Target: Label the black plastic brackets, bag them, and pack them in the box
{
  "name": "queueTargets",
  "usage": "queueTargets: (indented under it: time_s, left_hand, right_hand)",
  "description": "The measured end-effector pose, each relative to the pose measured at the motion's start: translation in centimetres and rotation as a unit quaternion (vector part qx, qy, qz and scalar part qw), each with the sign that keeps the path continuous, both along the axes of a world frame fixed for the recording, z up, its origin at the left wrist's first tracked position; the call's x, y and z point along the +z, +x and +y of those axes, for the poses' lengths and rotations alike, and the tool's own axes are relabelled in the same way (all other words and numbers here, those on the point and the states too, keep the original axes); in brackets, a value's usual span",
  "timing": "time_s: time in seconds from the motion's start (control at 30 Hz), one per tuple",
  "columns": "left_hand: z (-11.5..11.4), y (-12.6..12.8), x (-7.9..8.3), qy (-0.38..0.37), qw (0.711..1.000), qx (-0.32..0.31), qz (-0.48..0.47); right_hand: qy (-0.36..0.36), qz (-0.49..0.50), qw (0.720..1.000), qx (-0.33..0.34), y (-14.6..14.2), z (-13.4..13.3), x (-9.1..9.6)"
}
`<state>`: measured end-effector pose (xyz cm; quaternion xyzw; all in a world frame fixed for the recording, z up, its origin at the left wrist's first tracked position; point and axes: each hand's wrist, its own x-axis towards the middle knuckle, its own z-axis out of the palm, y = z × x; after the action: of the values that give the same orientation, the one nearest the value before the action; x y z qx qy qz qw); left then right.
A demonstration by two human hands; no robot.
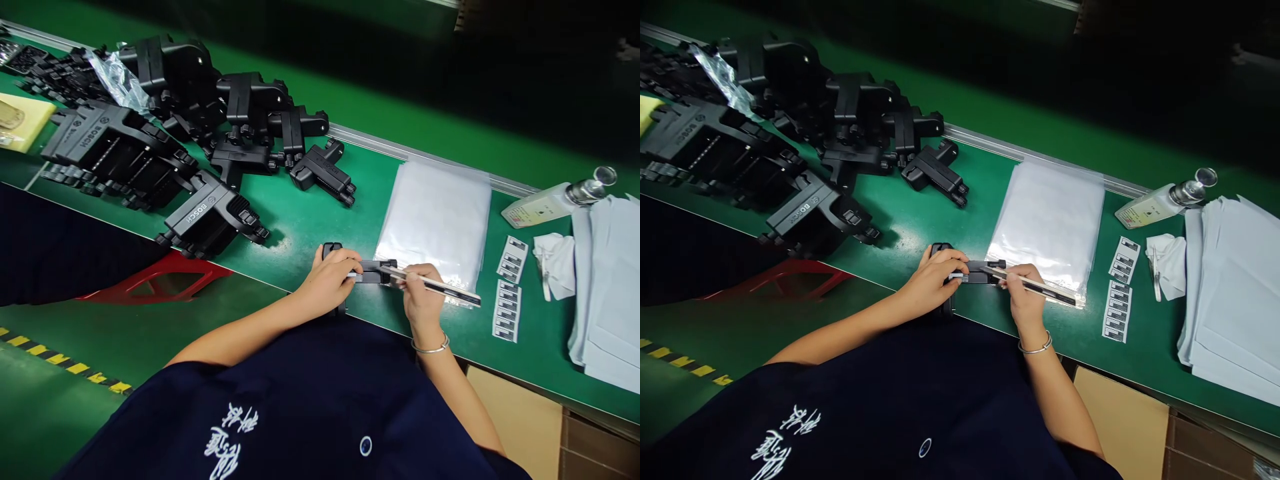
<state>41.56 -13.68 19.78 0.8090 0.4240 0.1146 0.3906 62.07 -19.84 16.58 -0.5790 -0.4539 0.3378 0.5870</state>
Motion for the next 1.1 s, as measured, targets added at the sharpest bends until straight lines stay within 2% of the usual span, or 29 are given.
queueTargets:
  time_s: [0.07,0.1,0.23,0.33,0.47,0.7,0.8,0.87,0.93,1.0,1.03,1.1]
  left_hand:
    - [0.1,0.2,0.1,0.016,1.000,-0.007,0.007]
    - [0.2,0.3,0.2,0.027,0.999,-0.011,0.012]
    - [0.8,1.0,0.4,0.076,0.995,-0.040,0.046]
    - [1.1,1.3,0.0,0.113,0.988,-0.075,0.068]
    - [0.9,1.2,-0.7,0.155,0.981,-0.101,0.052]
    - [1.0,0.2,-1.7,0.180,0.977,-0.114,0.000]
    - [1.7,-0.1,-2.1,0.164,0.977,-0.128,-0.041]
    - [2.3,-0.2,-2.2,0.120,0.980,-0.133,-0.088]
    - [2.5,-0.6,-2.0,0.053,0.979,-0.097,-0.169]
    - [2.3,-1.5,-1.3,-0.012,0.955,0.008,-0.297]
    - [2.0,-2.3,-0.7,-0.038,0.925,0.073,-0.371]
    - [0.8,-4.8,0.4,-0.083,0.844,0.179,-0.499]
  right_hand:
    - [0.016,-0.033,0.999,-0.018,-0.1,0.1,0.2]
    - [0.013,-0.072,0.997,-0.004,-0.3,0.1,0.3]
    - [0.003,-0.240,0.964,0.116,-1.3,0.5,-0.3]
    - [0.014,-0.311,0.940,0.140,-1.9,0.9,-1.1]
    - [0.011,-0.343,0.930,0.134,-1.9,1.2,-1.8]
    - [0.010,-0.355,0.926,0.127,-1.7,1.5,-2.0]
    - [0.013,-0.353,0.927,0.125,-1.7,1.5,-2.3]
    - [0.010,-0.352,0.928,0.121,-1.7,1.5,-2.5]
    - [0.011,-0.352,0.929,0.115,-1.6,1.7,-2.6]
    - [0.013,-0.348,0.931,0.110,-1.4,1.8,-2.7]
    - [0.015,-0.346,0.932,0.108,-1.3,1.9,-2.7]
    - [0.015,-0.344,0.933,0.102,-1.0,1.9,-2.7]
